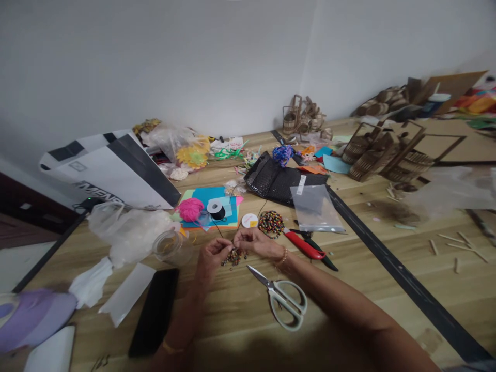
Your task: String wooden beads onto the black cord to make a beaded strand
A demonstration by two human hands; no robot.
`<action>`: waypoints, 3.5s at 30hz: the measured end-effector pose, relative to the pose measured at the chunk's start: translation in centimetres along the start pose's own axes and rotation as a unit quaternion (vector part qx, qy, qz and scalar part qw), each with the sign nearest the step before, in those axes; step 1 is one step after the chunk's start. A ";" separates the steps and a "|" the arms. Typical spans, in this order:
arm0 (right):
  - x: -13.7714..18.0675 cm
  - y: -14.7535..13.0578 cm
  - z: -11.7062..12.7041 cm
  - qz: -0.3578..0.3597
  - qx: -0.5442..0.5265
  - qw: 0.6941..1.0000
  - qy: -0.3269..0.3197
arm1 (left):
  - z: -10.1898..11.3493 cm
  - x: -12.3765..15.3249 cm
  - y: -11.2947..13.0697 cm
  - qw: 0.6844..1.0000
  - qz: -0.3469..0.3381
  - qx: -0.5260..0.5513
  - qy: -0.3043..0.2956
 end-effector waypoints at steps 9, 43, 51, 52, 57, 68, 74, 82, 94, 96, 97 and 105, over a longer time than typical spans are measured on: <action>-0.2 0.4 0.4 -0.020 -0.016 0.999 -0.026 | 0.0 0.0 0.0 0.997 0.041 0.068 0.006; 0.5 -2.7 0.5 0.079 0.245 0.966 0.033 | 0.8 0.5 1.9 0.970 -0.225 -0.083 0.045; 0.5 -2.1 0.8 0.060 0.230 0.971 0.032 | 0.2 0.8 1.9 0.992 -0.120 0.020 0.014; 0.5 -2.1 0.8 0.066 0.237 0.969 0.031 | 0.2 0.9 1.9 0.994 -0.111 0.019 0.013; 0.5 -2.6 1.0 0.088 0.286 0.953 0.039 | 0.3 0.8 1.4 0.998 -0.061 0.022 0.018; 1.0 -3.1 -0.1 0.095 0.408 0.908 -0.017 | -0.6 0.5 0.3 1.000 -0.004 -0.018 -0.023; 1.2 -3.4 -0.4 0.123 0.427 0.895 -0.021 | -0.5 0.8 0.7 1.000 0.001 -0.016 -0.010; 1.6 -4.4 -1.0 0.149 0.453 0.878 -0.034 | -0.5 0.9 1.0 0.999 0.007 0.041 0.005; 2.1 -4.6 -1.9 0.160 0.529 0.832 -0.049 | -0.5 0.8 0.2 0.998 -0.014 -0.010 -0.060; 2.1 -4.5 -1.9 0.160 0.524 0.835 -0.053 | -0.5 0.7 0.5 0.995 -0.021 -0.017 -0.092; 2.1 -4.5 -1.9 0.159 0.518 0.839 -0.054 | -0.5 0.7 0.7 0.994 -0.021 -0.017 -0.108; 1.8 -4.8 -1.4 0.135 0.394 0.908 -0.042 | -0.9 1.2 0.9 0.985 0.013 0.073 -0.154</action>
Point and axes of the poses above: each hand's wrist, its own x-axis away from the middle knuckle, its own z-axis out of the back of the hand, y = z × x, the point moved 3 cm from there along -x, towards the middle knuckle, and after that the axes turned 11 degrees about -x, right-handed, at the moved point
